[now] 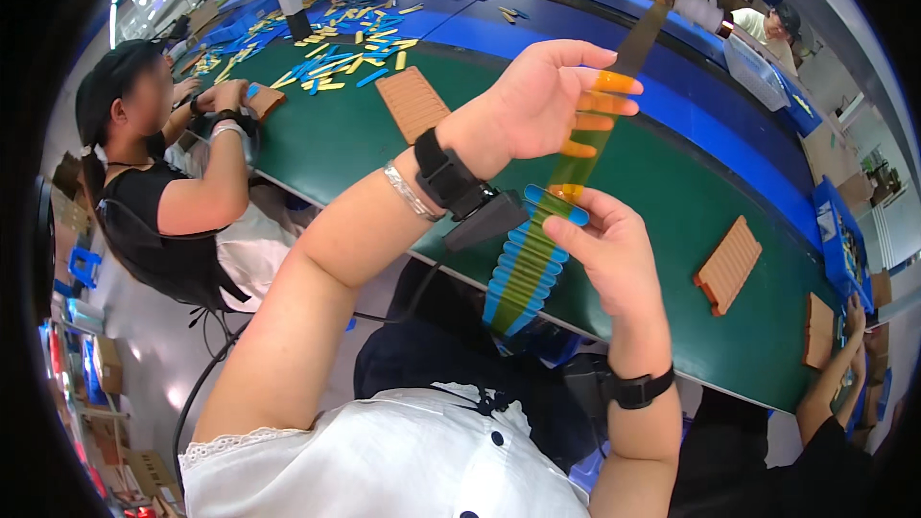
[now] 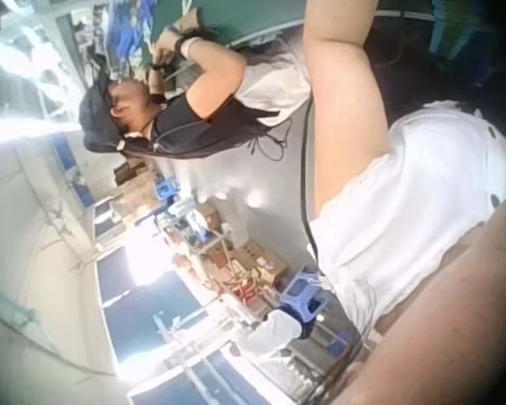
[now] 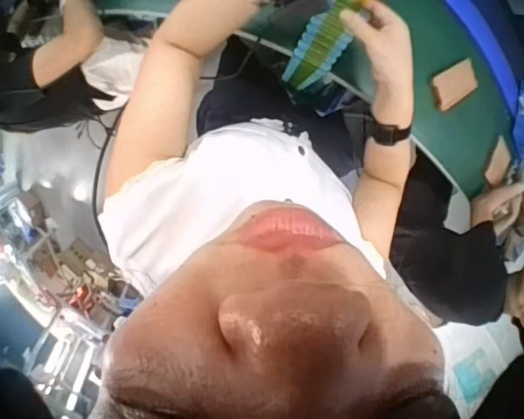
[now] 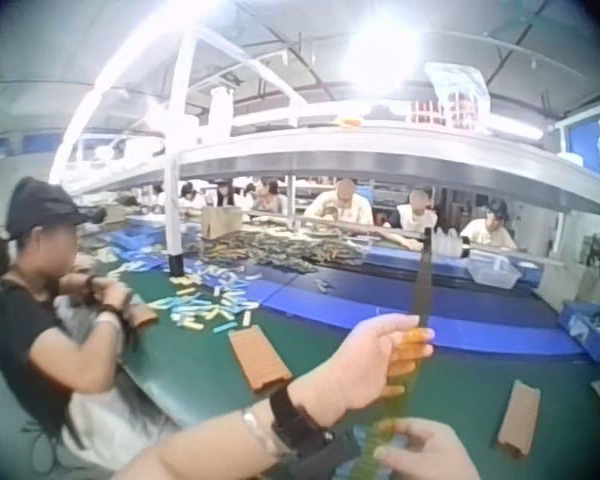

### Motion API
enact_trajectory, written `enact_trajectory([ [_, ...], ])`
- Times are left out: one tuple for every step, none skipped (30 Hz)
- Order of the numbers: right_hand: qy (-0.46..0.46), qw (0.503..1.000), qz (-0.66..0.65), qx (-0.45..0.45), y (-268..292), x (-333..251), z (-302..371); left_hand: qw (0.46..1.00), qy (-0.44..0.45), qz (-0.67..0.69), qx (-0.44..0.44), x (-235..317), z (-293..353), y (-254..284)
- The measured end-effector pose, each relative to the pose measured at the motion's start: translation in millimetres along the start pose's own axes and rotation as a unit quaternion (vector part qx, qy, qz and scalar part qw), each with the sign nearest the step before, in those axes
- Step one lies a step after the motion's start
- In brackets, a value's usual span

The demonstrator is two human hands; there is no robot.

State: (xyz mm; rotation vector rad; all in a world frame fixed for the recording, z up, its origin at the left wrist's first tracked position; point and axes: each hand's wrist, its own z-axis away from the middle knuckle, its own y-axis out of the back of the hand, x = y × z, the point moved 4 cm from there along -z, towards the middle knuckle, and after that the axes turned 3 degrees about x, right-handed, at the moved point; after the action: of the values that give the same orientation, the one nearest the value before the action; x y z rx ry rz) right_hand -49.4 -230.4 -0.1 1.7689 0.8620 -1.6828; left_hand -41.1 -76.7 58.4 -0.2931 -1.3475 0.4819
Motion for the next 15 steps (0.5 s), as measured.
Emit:
enact_trajectory([
  [0.011, 0.999, -0.04, 0.033, -4, 4, 2, 1.0, -0.001, 0.018, -0.022, -2, -1, -3],
  [0.016, 0.998, -0.046, 0.027, -6, 3, 8, 0.998, -0.005, 0.035, -0.043, -1, -1, -6],
  [0.043, 0.996, -0.012, 0.073, -3, 0, 19, 0.998, 0.003, 0.04, -0.041, -5, 0, -10],
  [0.069, 0.991, 0.018, 0.115, 1, 0, 30, 0.996, 0.009, 0.047, -0.077, -15, 0, -13],
  [0.074, 0.987, 0.061, 0.125, 2, -4, 48, 0.992, 0.011, 0.054, -0.113, -26, 7, -15],
  [0.068, 0.979, 0.143, 0.132, -3, -13, 72, 0.985, -0.017, 0.063, -0.161, -42, 25, -17],
  [0.019, 0.985, 0.139, 0.105, -4, -6, 96, 0.975, -0.046, 0.068, -0.206, -63, 49, -20],
  [0.005, 0.991, 0.126, 0.054, -4, -4, 123, 0.959, -0.03, 0.09, -0.268, -84, 71, -31],
  [0.149, 0.957, 0.241, -0.061, 10, 10, 149, 0.932, -0.035, 0.111, -0.343, -102, 96, -40],
  [0.177, 0.934, 0.284, -0.122, 17, 19, 171, 0.923, 0.001, 0.118, -0.366, -123, 117, -43],
  [0.117, 0.966, 0.216, -0.087, -4, -5, 180, 0.913, 0.042, 0.126, -0.385, -136, 125, -40],
  [0.062, 0.97, 0.222, -0.071, -2, 4, 193, 0.917, 0.032, 0.12, -0.379, -131, 123, -35],
  [0.047, 0.976, 0.204, -0.062, -2, 4, 197, 0.929, 0.071, 0.036, -0.362, -134, 117, -33],
  [0.081, 0.976, 0.19, -0.072, -2, 2, 199, 0.932, 0.113, -0.045, -0.341, -138, 110, -31],
  [0.113, 0.975, 0.175, -0.081, -2, 0, 199, 0.924, 0.146, -0.112, -0.334, -139, 91, -29],
])
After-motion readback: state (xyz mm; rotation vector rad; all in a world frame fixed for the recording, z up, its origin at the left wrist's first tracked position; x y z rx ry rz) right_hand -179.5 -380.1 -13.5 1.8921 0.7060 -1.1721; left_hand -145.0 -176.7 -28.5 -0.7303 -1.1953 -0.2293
